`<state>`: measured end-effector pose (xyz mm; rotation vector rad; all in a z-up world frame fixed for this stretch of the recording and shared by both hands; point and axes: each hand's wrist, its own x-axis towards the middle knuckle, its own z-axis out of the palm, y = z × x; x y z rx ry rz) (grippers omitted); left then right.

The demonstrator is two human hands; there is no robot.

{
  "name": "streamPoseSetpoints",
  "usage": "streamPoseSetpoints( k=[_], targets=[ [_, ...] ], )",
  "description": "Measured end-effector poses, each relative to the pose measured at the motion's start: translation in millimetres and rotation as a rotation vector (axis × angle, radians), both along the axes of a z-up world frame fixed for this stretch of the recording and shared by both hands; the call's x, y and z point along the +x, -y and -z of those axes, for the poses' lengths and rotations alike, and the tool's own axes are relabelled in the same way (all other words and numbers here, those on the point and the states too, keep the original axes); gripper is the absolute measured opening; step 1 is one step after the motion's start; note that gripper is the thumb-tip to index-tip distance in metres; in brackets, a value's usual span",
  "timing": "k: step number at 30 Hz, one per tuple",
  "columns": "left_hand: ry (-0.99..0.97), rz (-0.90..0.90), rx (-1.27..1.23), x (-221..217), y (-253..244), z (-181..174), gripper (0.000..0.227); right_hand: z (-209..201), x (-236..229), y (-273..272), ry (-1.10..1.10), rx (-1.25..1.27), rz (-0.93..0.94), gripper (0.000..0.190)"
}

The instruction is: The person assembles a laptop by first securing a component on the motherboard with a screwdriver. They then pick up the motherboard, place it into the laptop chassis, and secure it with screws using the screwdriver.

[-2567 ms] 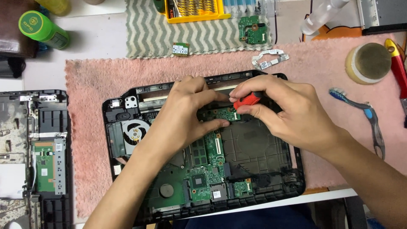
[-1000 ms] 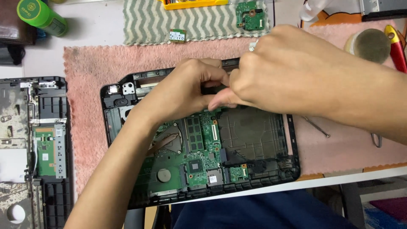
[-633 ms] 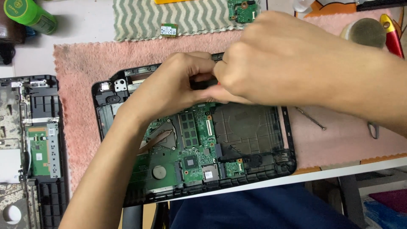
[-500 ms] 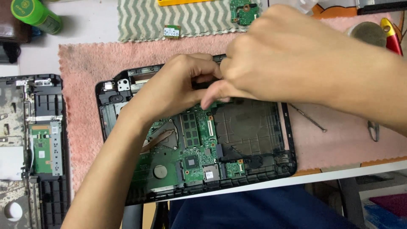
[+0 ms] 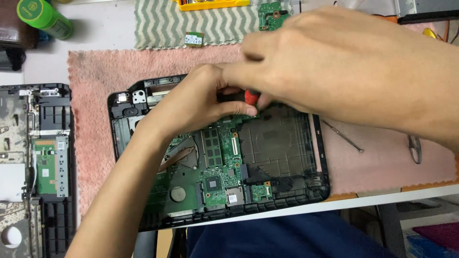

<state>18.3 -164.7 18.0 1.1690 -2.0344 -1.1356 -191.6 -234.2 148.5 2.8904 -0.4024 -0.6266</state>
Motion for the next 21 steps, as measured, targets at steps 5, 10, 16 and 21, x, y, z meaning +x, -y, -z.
streamPoseSetpoints(
  k=[5, 10, 16, 21],
  targets=[
    [-0.049, 0.023, -0.018, -3, 1, -5, 0.018, 29, 0, 5, -0.007, 0.094, 0.004, 0.021],
    [-0.029, 0.038, -0.05, 2, -1, 2, 0.032, 17, -2, 0, 0.098, 0.058, -0.021, 0.078],
    [-0.06, 0.06, -0.071, 1, 0, -1, 0.023, 33, -4, -3, -0.027, 0.096, 0.036, 0.024],
    [-0.016, 0.046, -0.076, 5, 0, 1, 0.021, 15, -2, -2, 0.013, -0.001, 0.025, 0.085]
  ],
)
